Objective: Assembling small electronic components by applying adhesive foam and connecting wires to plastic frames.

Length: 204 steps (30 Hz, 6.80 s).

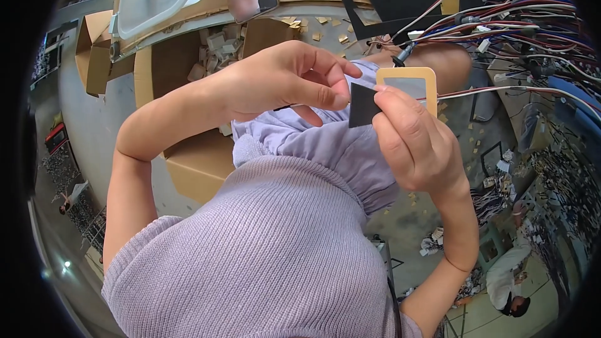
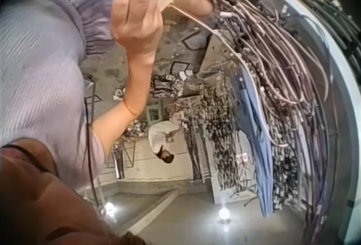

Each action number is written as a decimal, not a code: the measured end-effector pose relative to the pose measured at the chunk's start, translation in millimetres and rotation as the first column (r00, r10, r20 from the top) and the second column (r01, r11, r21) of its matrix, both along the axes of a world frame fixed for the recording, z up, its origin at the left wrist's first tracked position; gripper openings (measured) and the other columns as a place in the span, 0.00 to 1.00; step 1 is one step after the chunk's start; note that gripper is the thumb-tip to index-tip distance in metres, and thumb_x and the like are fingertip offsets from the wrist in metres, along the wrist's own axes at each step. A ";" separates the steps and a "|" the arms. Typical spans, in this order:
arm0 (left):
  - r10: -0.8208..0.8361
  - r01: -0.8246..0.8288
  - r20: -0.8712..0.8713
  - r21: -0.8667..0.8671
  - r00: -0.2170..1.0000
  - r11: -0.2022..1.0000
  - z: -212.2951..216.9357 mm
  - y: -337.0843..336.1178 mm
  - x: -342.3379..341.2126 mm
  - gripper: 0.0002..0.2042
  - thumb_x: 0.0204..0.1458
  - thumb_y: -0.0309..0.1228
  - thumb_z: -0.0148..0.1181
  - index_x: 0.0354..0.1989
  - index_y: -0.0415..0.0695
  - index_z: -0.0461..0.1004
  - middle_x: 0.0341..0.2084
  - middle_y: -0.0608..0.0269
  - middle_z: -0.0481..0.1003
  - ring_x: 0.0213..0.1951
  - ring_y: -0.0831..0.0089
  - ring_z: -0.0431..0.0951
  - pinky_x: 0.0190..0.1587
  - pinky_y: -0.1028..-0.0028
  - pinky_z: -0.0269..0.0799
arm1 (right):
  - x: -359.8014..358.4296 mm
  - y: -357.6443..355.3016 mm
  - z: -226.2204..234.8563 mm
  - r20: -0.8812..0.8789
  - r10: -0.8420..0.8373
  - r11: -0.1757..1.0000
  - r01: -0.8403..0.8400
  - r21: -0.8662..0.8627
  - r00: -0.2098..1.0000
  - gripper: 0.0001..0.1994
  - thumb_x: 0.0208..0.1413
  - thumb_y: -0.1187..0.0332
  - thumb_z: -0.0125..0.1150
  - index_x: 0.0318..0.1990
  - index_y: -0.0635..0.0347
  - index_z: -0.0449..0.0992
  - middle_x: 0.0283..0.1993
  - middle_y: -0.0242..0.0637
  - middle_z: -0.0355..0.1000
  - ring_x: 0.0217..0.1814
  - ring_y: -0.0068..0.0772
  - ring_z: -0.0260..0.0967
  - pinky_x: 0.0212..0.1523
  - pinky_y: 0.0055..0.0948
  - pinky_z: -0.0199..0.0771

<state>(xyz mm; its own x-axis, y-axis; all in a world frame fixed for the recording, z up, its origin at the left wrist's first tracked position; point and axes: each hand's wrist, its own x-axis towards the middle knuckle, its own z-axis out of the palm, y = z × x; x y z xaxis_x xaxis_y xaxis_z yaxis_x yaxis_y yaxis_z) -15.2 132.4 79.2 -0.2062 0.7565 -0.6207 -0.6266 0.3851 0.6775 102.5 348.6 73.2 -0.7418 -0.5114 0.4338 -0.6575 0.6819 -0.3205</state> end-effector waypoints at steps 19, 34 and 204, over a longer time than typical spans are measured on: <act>0.155 0.037 -0.763 0.229 0.627 0.973 -26.9 1.3 16.5 0.05 0.54 0.23 0.59 0.37 0.39 0.72 0.42 0.58 0.71 0.40 0.76 0.75 0.42 0.76 0.75 | -15.5 -39.4 16.6 0.539 -0.265 0.860 0.449 -0.242 0.800 0.21 0.48 0.82 0.54 0.50 0.64 0.57 0.51 0.52 0.61 0.53 0.54 0.65 0.52 0.46 0.65; 0.474 -0.132 -0.662 0.498 0.580 0.857 -2.8 -5.7 39.4 0.11 0.52 0.22 0.57 0.44 0.37 0.71 0.32 0.62 0.71 0.25 0.79 0.65 0.29 0.77 0.65 | -6.8 -30.5 14.9 0.412 -0.238 0.706 0.448 -0.548 0.879 0.15 0.44 0.70 0.71 0.41 0.59 0.78 0.35 0.29 0.64 0.31 0.21 0.56 0.29 0.20 0.58; 0.420 -0.418 0.040 0.225 0.907 0.880 -17.2 48.1 31.2 0.14 0.55 0.25 0.52 0.51 0.43 0.66 0.38 0.64 0.73 0.41 0.77 0.75 0.45 0.74 0.74 | 56.0 -85.4 -41.2 0.594 0.306 -0.235 0.664 -0.710 0.744 0.12 0.56 0.80 0.59 0.45 0.66 0.64 0.39 0.37 0.71 0.43 0.27 0.74 0.45 0.26 0.77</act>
